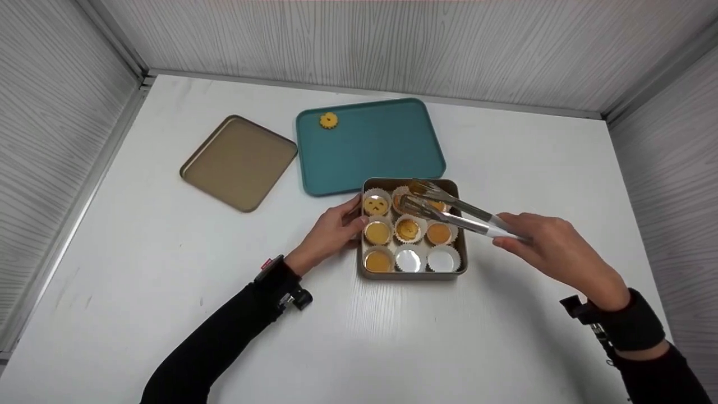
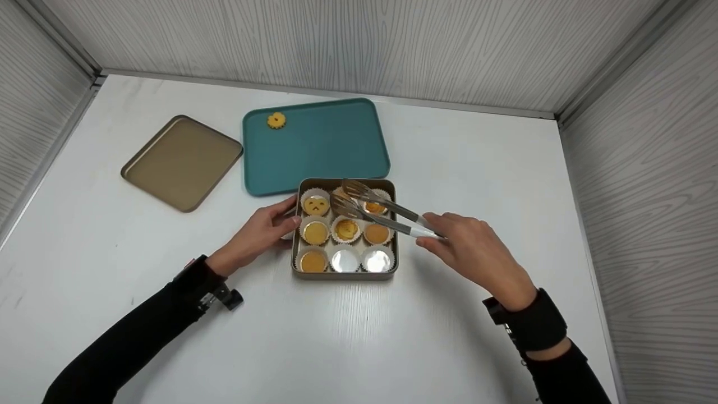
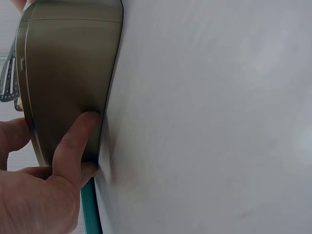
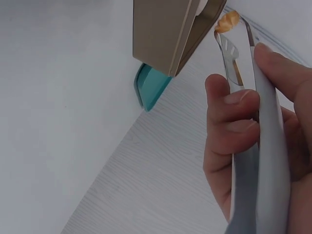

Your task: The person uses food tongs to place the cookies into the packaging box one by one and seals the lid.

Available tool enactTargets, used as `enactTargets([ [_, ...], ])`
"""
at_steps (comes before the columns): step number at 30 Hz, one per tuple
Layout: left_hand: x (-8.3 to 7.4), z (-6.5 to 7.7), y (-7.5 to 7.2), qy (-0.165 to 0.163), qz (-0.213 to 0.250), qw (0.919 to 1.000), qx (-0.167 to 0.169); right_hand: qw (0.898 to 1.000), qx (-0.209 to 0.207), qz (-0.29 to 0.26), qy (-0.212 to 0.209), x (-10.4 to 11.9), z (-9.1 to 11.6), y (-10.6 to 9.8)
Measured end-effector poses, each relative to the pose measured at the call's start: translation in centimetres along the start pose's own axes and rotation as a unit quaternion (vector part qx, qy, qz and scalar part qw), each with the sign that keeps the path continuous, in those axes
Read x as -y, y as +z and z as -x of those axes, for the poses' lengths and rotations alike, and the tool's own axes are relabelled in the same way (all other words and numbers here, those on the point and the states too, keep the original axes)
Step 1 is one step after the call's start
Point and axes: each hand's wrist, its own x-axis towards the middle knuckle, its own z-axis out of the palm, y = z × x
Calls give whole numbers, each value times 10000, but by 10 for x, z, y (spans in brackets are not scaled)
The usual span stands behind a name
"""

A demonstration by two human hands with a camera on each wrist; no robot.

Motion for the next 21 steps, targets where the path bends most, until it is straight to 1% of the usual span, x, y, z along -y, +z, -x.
enactTargets([
  [4,-2,1,0,-67,69,10000,29,9997,218,-100,77,-4,10,-3],
  [7,-2,1,-1,-80,11,10000,27,9987,459,-154,154,-6,15,-4],
  [9,-2,1,-1,-71,-39,10000,20,9982,569,-123,136,-6,18,-5],
  [12,-1,2,-1,-41,-71,9999,65,9979,638,-68,-7,-6,20,-6],
  [17,-2,1,-1,-26,97,9998,165,9968,652,289,-362,-2,23,-10],
  [21,-3,1,0,-30,169,9997,158,9949,709,598,-394,3,23,-14],
])
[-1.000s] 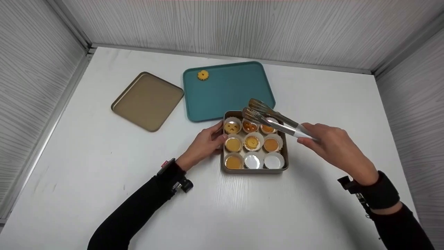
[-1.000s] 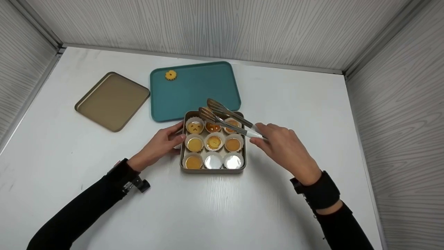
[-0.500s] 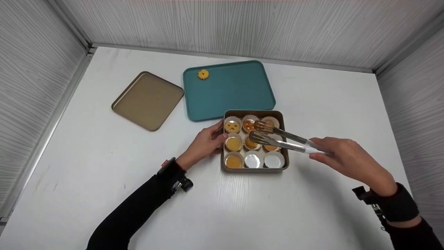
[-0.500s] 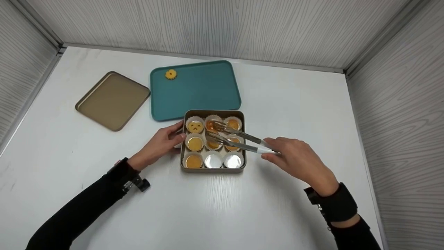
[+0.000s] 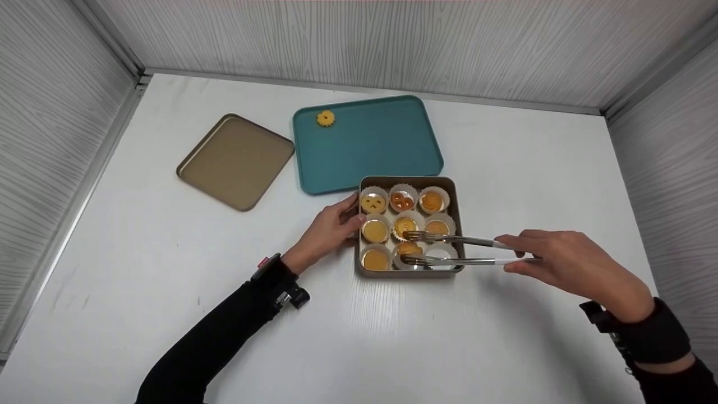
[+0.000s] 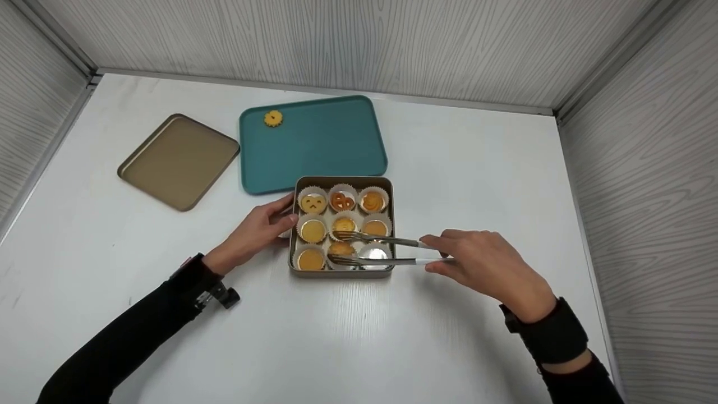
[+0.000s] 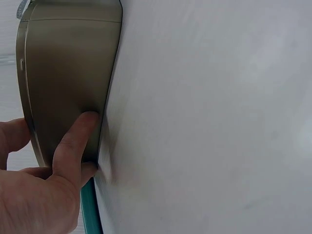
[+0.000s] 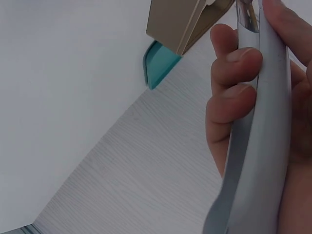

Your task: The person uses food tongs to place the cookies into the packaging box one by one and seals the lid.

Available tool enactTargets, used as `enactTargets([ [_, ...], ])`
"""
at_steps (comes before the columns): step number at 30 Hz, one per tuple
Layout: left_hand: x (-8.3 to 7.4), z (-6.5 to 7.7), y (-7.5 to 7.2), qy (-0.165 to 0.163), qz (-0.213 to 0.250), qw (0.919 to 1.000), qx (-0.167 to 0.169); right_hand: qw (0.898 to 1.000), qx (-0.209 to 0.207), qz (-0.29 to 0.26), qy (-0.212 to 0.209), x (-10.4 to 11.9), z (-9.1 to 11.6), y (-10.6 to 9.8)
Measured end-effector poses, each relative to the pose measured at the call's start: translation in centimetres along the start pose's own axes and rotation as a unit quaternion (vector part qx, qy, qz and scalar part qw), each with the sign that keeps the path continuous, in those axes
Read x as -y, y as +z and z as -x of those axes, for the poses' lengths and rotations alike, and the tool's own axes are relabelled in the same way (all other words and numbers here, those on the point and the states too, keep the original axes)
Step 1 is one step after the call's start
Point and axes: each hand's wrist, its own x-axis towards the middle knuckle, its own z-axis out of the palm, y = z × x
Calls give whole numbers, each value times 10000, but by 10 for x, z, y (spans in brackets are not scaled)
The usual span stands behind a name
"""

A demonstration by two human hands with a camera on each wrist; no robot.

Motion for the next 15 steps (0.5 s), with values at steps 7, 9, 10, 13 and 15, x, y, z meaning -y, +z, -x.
enactTargets([
  [7,0,-1,1,-40,-89,9999,-108,9994,-20,316,-167,5,-5,-2],
  [9,1,-1,1,-43,-126,9998,-129,9990,-40,384,-227,6,-6,-2],
  [10,1,-1,1,-42,-129,9998,-132,9988,-48,414,-244,6,-7,-1],
  [13,1,-1,0,-23,-131,9998,-116,9985,-90,468,-278,7,-8,0],
  [15,1,0,0,-4,-150,9998,-112,9984,-137,443,-321,7,-8,1],
])
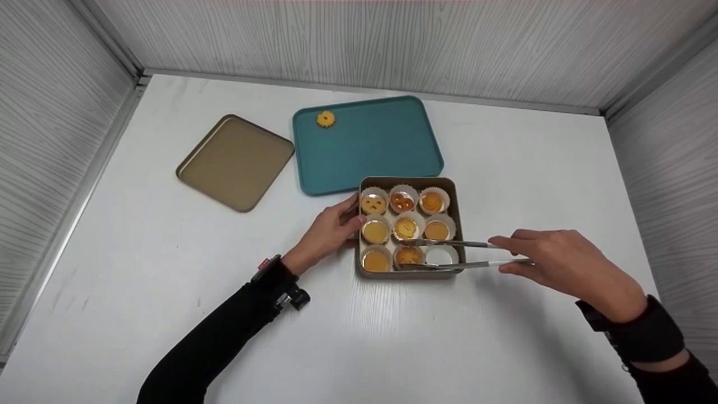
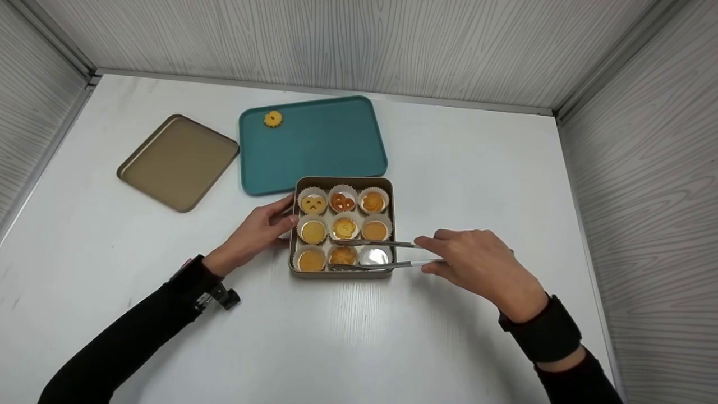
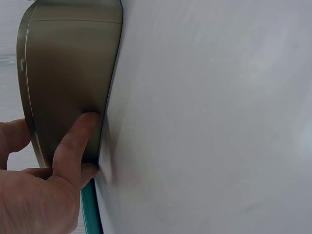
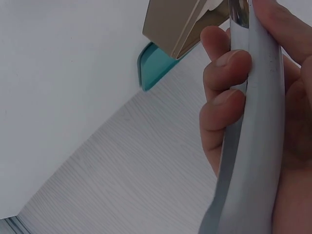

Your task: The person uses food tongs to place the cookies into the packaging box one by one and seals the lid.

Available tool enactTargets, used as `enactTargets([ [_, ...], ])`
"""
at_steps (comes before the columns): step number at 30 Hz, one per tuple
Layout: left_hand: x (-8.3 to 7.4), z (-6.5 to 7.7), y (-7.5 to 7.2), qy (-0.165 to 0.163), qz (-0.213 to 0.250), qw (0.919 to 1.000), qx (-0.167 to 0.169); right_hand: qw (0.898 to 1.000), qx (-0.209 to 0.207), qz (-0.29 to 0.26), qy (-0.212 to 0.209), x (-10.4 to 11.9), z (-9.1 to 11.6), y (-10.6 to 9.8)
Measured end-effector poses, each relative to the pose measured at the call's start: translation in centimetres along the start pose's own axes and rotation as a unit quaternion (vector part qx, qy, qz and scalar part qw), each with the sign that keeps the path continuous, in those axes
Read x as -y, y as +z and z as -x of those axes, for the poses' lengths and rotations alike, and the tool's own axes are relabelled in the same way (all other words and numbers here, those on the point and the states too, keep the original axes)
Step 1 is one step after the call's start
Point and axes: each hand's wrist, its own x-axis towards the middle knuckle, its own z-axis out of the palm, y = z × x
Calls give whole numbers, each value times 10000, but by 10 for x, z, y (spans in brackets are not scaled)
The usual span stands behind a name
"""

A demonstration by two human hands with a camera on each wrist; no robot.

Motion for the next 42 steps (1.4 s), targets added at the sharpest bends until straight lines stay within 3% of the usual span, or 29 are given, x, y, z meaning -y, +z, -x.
enactTargets([
  [14,-2,0,0,-96,2,9999,44,10000,34,6,90,-2,3,3],
  [21,-2,1,-1,-30,-127,9999,-38,9979,65,-474,436,-6,-6,4],
  [28,-2,1,-1,-58,-64,10000,-40,9929,-443,-824,732,-10,-32,16],
  [34,-3,1,-1,-60,-90,9999,-63,9908,-931,-535,824,-11,-67,26],
  [42,-3,1,0,-148,-61,9999,-33,9902,-932,-366,969,-13,-110,30],
])
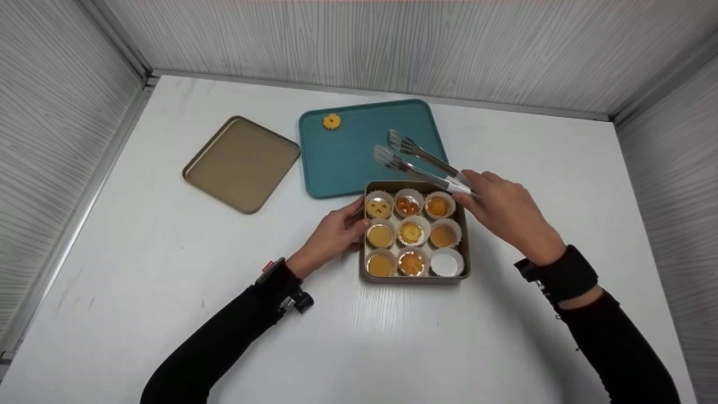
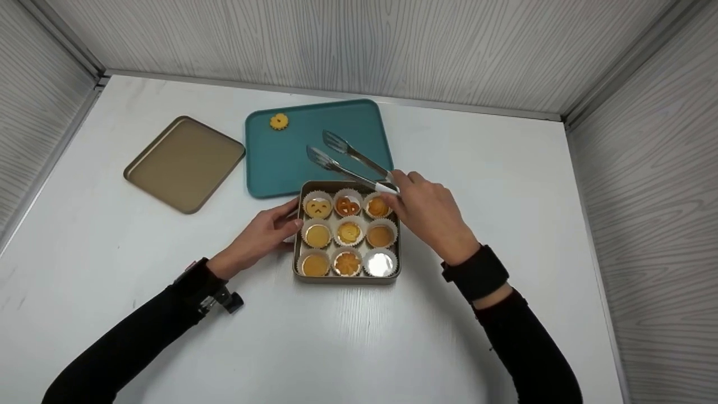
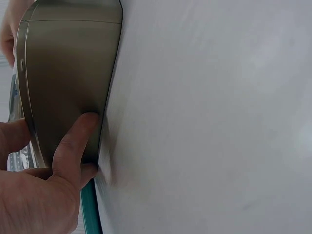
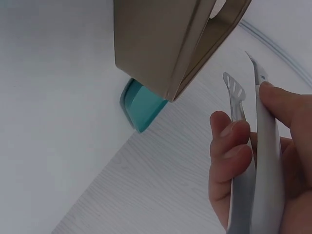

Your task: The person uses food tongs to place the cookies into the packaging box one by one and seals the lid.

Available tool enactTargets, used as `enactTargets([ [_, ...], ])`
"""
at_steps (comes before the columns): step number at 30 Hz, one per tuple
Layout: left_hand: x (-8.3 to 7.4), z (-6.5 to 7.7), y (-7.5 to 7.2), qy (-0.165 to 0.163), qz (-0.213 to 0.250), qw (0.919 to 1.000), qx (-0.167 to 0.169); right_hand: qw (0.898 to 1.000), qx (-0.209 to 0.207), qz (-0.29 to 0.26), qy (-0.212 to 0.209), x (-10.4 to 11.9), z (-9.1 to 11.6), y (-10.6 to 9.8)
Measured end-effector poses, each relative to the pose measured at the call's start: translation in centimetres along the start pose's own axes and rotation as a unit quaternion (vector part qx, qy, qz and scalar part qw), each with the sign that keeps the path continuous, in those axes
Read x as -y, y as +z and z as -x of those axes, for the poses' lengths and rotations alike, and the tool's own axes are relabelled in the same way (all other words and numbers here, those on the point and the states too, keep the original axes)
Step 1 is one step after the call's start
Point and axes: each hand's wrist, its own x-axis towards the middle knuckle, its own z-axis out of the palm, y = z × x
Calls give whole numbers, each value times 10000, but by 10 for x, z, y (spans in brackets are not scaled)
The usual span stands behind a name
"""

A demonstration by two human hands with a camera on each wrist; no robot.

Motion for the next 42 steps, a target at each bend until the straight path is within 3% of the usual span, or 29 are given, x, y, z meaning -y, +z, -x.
enactTargets([
  [14,2,0,-1,133,-121,9998,-93,9996,199,4,200,8,-47,12],
  [21,3,0,-2,109,-174,9997,-116,9992,281,-31,291,12,-63,13],
  [32,5,2,-3,78,156,9998,50,9991,334,42,244,17,-83,16],
  [42,2,1,-1,147,-55,9999,-11,9993,309,163,165,24,-108,19],
])
